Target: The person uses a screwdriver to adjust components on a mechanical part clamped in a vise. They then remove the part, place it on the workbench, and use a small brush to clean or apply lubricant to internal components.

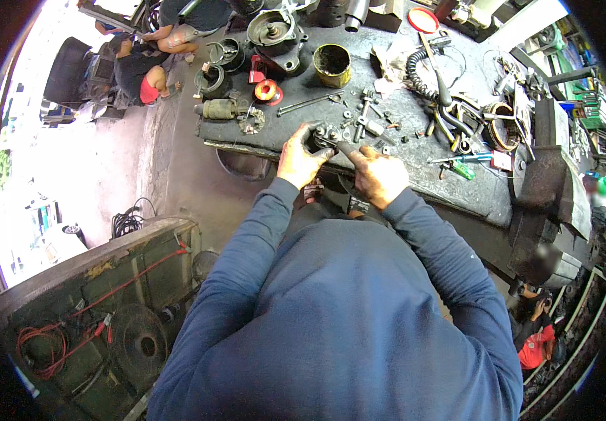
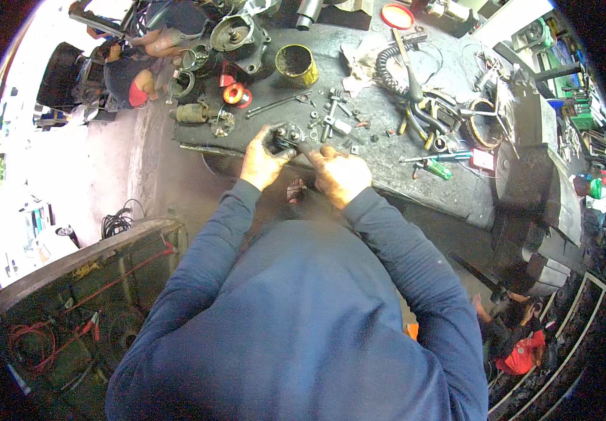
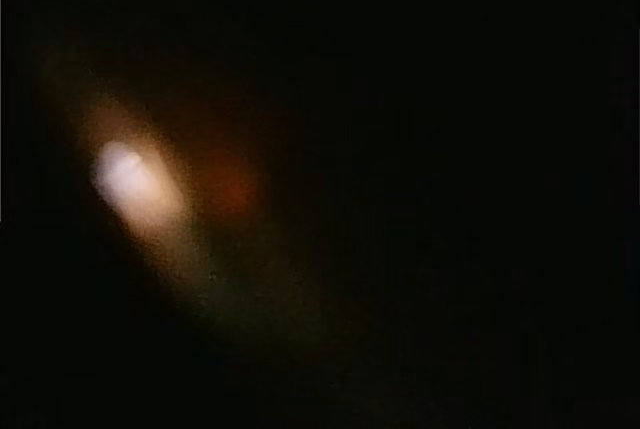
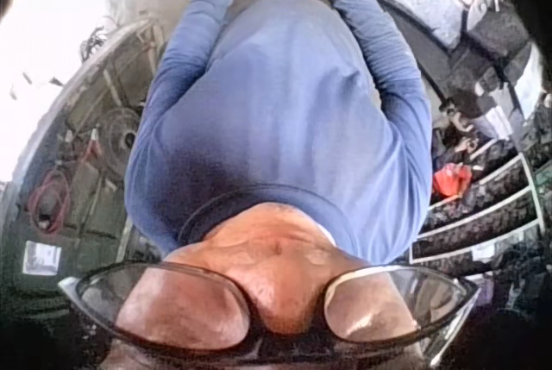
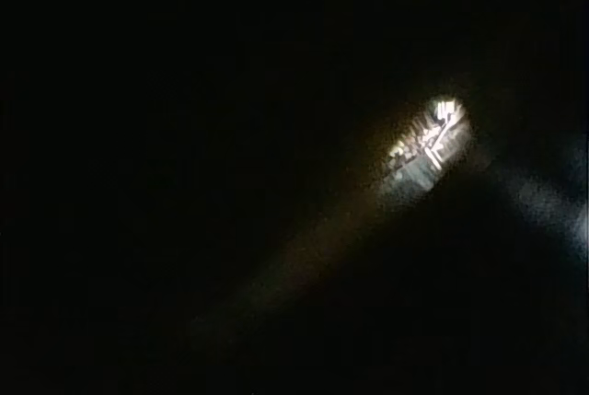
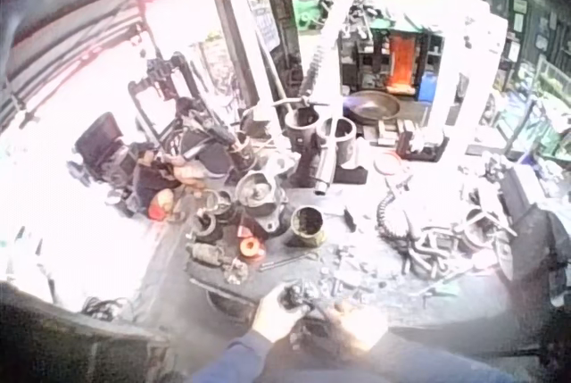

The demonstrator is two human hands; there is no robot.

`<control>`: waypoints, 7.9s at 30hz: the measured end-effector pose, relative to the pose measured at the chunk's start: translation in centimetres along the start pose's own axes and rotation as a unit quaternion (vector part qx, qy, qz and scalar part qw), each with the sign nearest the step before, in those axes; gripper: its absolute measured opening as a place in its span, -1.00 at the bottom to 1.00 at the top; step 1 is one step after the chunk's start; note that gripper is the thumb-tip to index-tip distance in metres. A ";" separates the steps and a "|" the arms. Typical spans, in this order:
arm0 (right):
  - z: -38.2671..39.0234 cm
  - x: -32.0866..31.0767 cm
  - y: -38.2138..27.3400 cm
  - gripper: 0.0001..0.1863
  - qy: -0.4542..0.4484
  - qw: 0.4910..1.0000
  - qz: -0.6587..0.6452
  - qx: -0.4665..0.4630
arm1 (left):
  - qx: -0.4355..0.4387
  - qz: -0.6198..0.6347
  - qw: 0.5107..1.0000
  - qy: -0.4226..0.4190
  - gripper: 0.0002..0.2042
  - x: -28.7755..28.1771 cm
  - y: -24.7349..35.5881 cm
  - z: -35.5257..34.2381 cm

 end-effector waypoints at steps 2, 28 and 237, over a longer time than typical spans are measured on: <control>0.0 -0.4 0.3 -0.47 -0.033 0.999 -0.001 0.012 | -0.002 0.002 1.000 0.000 -0.50 -0.1 -0.2 -0.1; 11.8 -6.8 6.0 -0.74 0.101 0.935 0.006 0.339 | 0.038 0.006 0.998 -0.048 -0.42 -0.2 -1.3 -0.8; -1.3 3.1 3.0 -0.23 -0.163 0.782 -0.585 0.142 | 0.017 -0.167 0.985 0.049 -0.17 -1.0 2.4 0.0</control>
Point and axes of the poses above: each hand's wrist, its own z-axis away from the middle knuckle, its own x-axis out of the palm, y = z × x, the point moved 5 cm from there along -z, towards the middle knuckle, and after that the axes turned 6 degrees about -z, right-handed, at the moved point
